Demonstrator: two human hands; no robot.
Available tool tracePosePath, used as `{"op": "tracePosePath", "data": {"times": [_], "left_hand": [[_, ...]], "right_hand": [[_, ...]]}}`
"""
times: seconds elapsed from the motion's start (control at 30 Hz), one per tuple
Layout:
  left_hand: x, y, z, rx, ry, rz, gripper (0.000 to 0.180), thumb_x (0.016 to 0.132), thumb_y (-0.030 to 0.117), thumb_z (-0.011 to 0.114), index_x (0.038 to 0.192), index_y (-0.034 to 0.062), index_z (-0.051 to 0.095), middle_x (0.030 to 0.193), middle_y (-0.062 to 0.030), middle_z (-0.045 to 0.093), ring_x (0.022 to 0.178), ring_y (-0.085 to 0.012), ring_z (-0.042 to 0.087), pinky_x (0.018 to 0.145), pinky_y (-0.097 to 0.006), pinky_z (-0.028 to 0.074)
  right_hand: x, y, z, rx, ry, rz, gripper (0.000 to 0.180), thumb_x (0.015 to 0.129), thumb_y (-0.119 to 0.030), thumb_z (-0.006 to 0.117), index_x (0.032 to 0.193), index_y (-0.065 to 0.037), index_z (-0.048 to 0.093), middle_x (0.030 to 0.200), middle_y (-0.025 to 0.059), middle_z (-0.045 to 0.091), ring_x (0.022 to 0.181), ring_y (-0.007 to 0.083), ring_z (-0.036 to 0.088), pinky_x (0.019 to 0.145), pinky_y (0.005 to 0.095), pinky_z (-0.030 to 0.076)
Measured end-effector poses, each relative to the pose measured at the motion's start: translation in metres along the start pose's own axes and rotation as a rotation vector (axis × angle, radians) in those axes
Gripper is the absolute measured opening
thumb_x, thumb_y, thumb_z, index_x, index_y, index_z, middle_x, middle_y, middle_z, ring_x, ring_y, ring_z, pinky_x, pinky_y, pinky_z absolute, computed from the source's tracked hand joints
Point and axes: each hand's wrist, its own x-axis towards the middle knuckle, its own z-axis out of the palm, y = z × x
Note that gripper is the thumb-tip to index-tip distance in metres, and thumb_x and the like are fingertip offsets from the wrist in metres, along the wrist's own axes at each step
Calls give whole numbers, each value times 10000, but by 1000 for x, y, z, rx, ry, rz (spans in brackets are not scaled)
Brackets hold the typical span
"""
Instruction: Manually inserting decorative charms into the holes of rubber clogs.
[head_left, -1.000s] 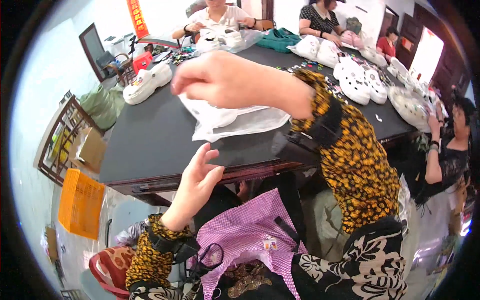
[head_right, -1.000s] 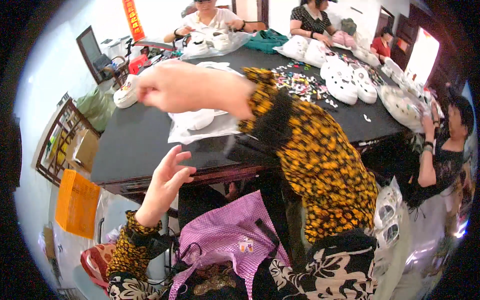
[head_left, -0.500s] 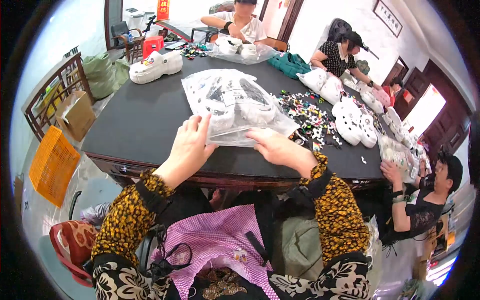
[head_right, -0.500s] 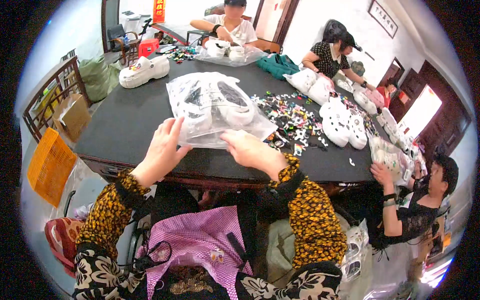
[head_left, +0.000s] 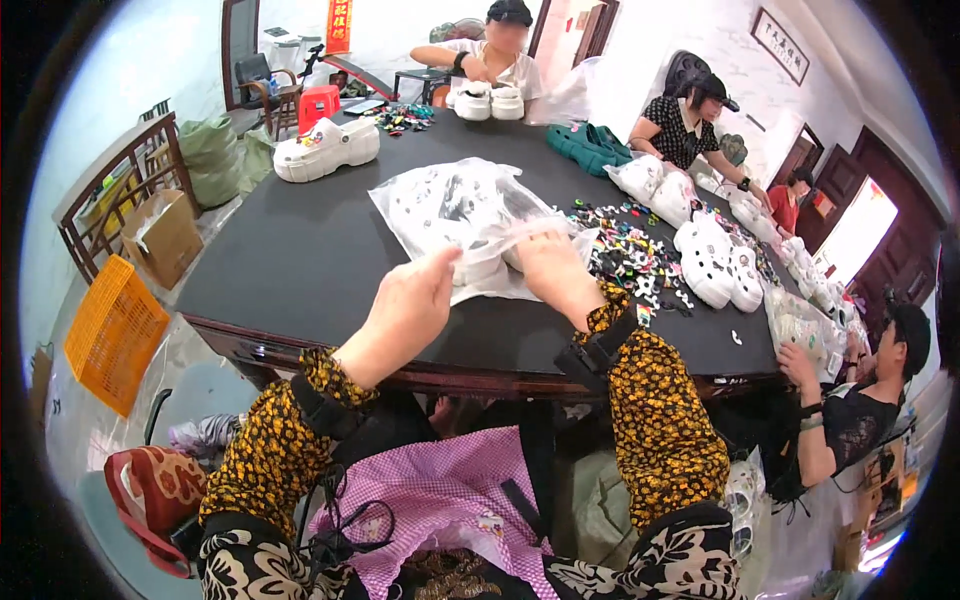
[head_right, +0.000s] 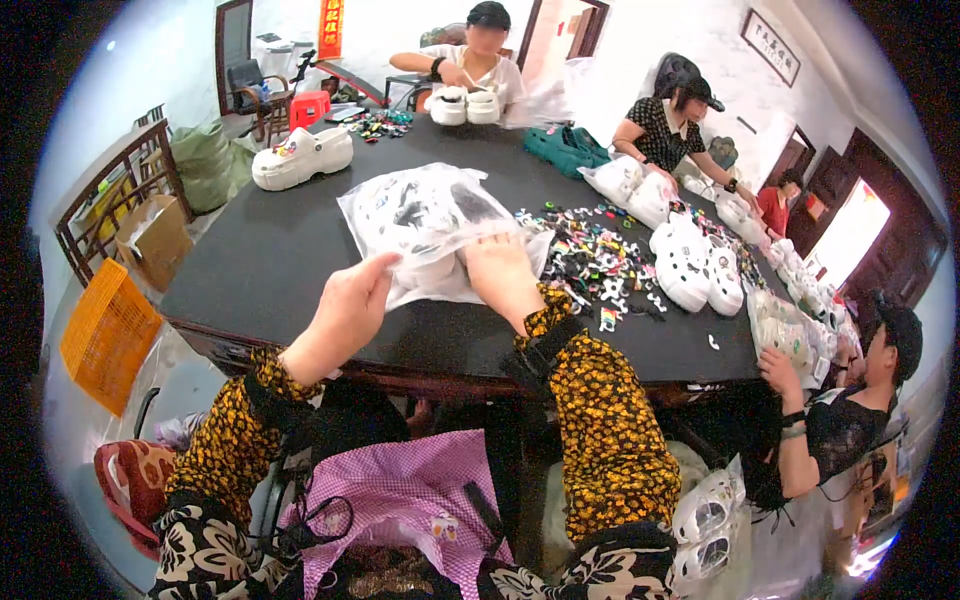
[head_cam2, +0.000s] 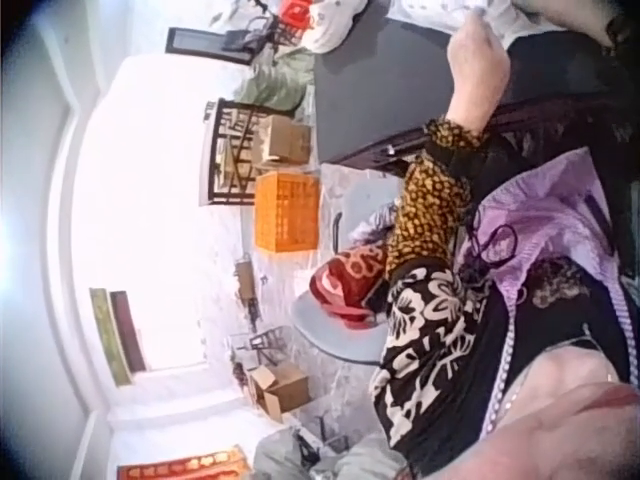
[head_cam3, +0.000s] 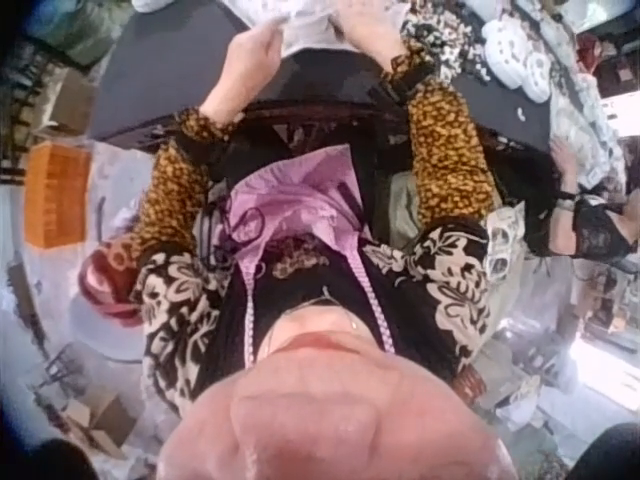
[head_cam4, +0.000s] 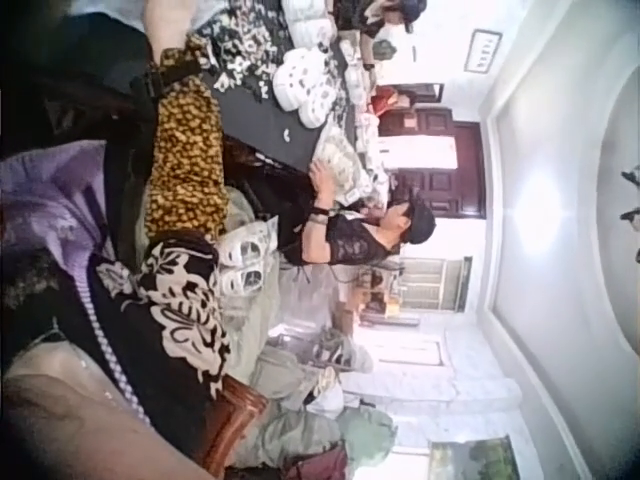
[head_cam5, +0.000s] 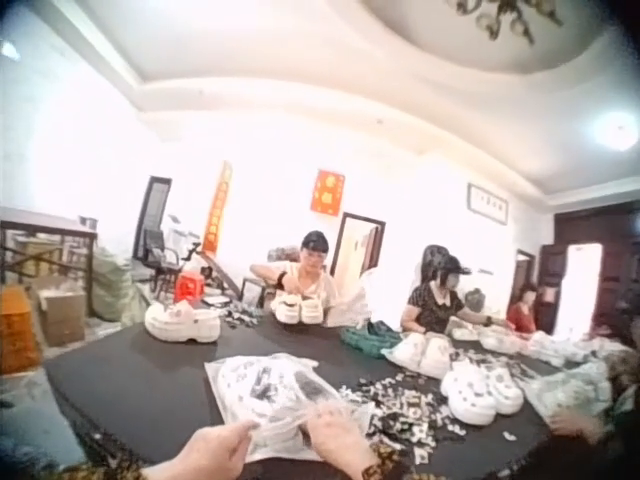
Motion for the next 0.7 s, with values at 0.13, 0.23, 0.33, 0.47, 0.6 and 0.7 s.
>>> {"op": "tracePosePath", "data": {"times": [0.13, 0.23, 0.33, 0.47, 0.6, 0.7], "left_hand": [[-17, 1, -4, -19, -64, 21, 214, 867, 30, 549, 1059, -52, 597, 753, -264, 614, 708, -377, 648, 623, -380, 506], [-21, 3, -6, -32, -87, -5, 221, 863, 28, 551, 1065, -51, 592, 737, -259, 611, 705, -372, 650, 622, -384, 505], [-19, 0, -12, -83, -93, -76, 224, 864, 51, 549, 1070, -30, 585, 762, -249, 617, 715, -383, 636, 635, -413, 497], [-19, -3, -12, -125, -24, -57, 224, 859, 40, 570, 1060, -57, 590, 747, -262, 610, 676, -363, 647, 600, -358, 492], [-29, 3, -16, -105, -52, -69, 227, 860, 34, 564, 1065, -59, 589, 726, -256, 603, 659, -344, 646, 600, -351, 489], [-26, 14, -18, -178, -148, -66, 240, 865, 52, 586, 1082, -50, 587, 704, -204, 610, 629, -278, 631, 609, -327, 486]], "right_hand": [[2, 2, -12, -112, 120, -62, 163, 753, -67, 523, 813, -50, 673, 779, 143, 664, 792, 325, 636, 791, 437, 463], [15, 4, -10, -55, 82, -39, 164, 733, -75, 559, 845, -26, 669, 802, 171, 663, 810, 342, 632, 783, 438, 465], [31, -5, -8, 205, 169, -4, 200, 719, -95, 530, 810, -25, 694, 849, 175, 667, 876, 308, 628, 807, 421, 438], [36, -21, -23, 281, 60, -49, 236, 784, -184, 550, 934, -59, 681, 874, 171, 668, 890, 322, 628, 815, 463, 441], [30, -30, -41, 306, -193, -75, 305, 801, -309, 594, 1000, -96, 683, 861, 138, 676, 848, 339, 635, 759, 454, 473], [22, -13, -12, 284, 69, -110, 337, 797, -380, 617, 918, -73, 683, 841, 129, 678, 822, 334, 637, 760, 458, 467]]}}
